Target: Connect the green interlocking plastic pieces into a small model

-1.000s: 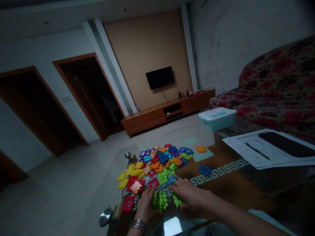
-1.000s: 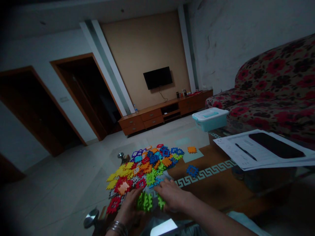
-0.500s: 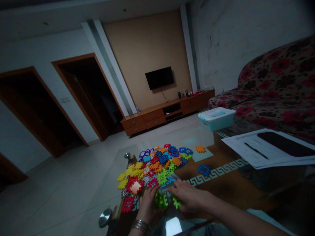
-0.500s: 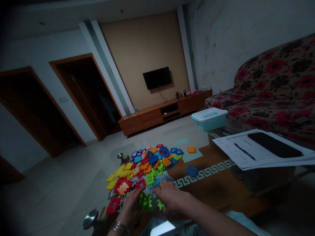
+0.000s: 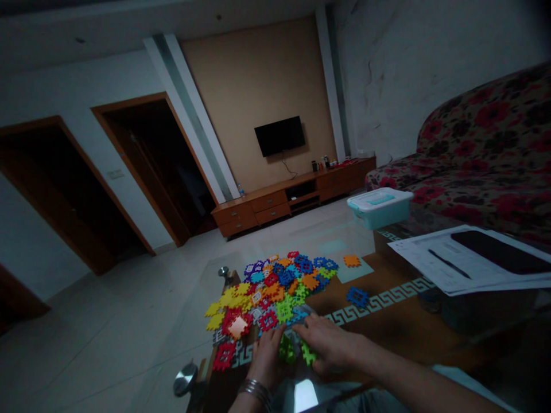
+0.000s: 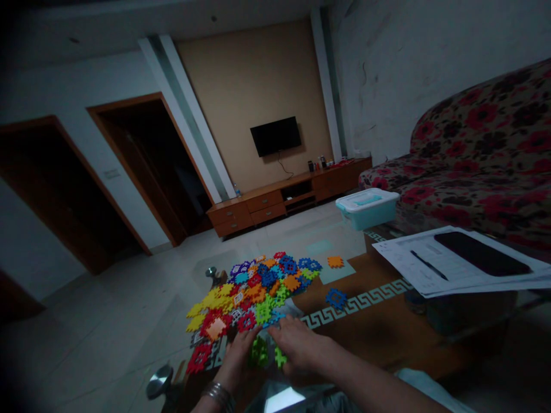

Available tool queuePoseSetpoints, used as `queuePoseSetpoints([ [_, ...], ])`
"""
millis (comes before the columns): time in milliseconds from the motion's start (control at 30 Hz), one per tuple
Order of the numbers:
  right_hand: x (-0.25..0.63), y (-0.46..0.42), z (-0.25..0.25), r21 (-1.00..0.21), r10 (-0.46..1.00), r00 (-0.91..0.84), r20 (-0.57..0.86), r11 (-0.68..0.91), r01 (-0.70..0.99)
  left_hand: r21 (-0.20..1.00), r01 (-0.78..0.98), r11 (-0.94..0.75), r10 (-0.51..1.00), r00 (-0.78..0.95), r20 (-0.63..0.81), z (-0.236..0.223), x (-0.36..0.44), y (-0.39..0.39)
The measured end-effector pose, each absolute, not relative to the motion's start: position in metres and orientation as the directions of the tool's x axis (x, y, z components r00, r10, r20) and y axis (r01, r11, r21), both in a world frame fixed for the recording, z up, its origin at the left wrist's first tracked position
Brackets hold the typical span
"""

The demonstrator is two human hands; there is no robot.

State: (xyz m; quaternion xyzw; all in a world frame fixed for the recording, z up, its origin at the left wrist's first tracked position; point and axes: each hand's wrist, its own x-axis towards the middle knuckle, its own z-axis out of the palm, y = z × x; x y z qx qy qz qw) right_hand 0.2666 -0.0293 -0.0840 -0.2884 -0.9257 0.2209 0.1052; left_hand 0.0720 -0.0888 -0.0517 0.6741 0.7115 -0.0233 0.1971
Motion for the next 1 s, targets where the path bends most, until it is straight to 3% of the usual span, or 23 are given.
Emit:
queuePoseSetpoints([
  [267, 0.287, -0.012, -0.059, -0.482, 0.639, -0.762, 0.099, 0.701, 0.525, 0.276, 0.960, 0.038, 0.959, 0.042, -0.279, -0.062, 0.105, -0.092],
  [500, 0.280, -0.025, -0.046, -0.510, 0.559, -0.814, 0.159, 0.753, 0.417, 0.386, 0.920, 0.065, 0.960, 0.048, -0.277, -0.070, 0.092, -0.093],
  [700, 0.264, -0.035, -0.052, -0.495, 0.498, -0.850, 0.171, 0.790, 0.363, 0.529, 0.849, 0.013, 0.994, 0.045, -0.097, -0.068, 0.037, -0.098],
  [800, 0.259, -0.037, -0.052, -0.478, 0.471, -0.864, 0.179, 0.809, 0.342, 0.443, 0.896, 0.041, 0.997, -0.011, -0.071, -0.063, 0.041, -0.097],
  [1000, 0.255, -0.032, -0.051, -0.454, 0.417, -0.898, 0.142, 0.833, 0.316, 0.203, 0.968, 0.144, 0.959, -0.086, -0.272, -0.063, 0.065, -0.094],
])
